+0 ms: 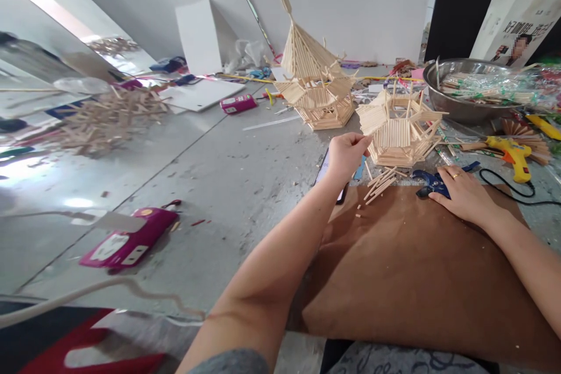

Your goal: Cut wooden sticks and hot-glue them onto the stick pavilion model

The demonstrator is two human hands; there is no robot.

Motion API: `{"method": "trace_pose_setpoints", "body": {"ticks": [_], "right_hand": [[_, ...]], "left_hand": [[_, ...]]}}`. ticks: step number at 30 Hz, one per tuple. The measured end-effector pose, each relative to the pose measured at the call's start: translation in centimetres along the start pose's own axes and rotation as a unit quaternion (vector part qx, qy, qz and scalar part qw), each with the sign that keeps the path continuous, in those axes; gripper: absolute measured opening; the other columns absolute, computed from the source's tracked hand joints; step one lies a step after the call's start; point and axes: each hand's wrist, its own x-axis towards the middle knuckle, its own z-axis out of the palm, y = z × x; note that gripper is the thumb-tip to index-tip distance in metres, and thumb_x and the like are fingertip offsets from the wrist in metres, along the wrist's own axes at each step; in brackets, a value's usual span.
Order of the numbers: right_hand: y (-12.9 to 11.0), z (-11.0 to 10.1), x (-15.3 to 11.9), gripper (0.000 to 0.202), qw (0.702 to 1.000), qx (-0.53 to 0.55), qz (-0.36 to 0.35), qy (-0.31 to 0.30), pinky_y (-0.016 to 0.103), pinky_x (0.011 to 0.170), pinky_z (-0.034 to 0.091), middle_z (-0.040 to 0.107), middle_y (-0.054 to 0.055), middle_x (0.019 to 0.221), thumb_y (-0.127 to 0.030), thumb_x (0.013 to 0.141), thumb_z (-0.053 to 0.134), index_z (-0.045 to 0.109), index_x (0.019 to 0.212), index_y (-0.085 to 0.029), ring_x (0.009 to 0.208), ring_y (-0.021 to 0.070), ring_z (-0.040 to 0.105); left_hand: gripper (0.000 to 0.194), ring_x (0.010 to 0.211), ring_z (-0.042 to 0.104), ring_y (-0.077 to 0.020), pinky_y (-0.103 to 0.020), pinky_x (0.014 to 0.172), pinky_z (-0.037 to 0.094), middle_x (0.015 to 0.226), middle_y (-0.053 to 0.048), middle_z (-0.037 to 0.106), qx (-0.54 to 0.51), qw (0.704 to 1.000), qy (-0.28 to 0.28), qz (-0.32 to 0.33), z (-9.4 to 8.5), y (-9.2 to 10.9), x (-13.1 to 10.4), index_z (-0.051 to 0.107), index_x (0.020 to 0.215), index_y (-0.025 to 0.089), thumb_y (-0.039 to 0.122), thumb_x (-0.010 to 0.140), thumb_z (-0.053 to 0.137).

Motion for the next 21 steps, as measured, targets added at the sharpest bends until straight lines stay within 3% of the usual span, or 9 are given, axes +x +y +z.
{"method": "trace_pose_setpoints", "body": {"ticks": [4,13,21], "right_hand": [[0.0,0.0,0.0,0.064,1.0,0.002,0.001,0.002,0.043,0.09,0.038,0.048,0.02,0.125,-0.053,0.083,0.034,0.041,0.126,-0.007,0.118,0.0314,0.04],[-0.1,0.0,0.1,0.063,1.0,-0.002,0.0,0.003,0.042,0.09,0.039,0.048,0.019,0.125,-0.052,0.083,0.034,0.042,0.125,-0.006,0.117,0.0309,0.041],[0.0,0.2,0.0,0.063,1.0,0.007,0.003,0.005,0.044,0.089,0.039,0.048,0.02,0.125,-0.053,0.082,0.035,0.041,0.126,-0.008,0.118,0.0315,0.04]], "left_hand": [[0.02,0.031,0.038,-0.0033,-0.017,0.034,0.029,0.044,0.004,0.052,-0.024,1.0,-0.009,0.001,0.0,0.0,-0.1,0.056,0.058,0.015,0.03,0.071,0.056],[0.007,0.037,0.052,-0.0065,-0.018,0.038,0.041,0.054,0.0,0.06,-0.102,0.991,-0.058,-0.065,0.1,1.3,-0.7,0.057,0.067,0.012,0.017,0.071,0.056],[0.012,0.032,0.045,-0.003,-0.016,0.034,0.033,0.056,0.0,0.062,-0.057,0.996,-0.05,-0.048,0.0,0.7,-0.4,0.057,0.063,0.012,0.022,0.07,0.057]]}}
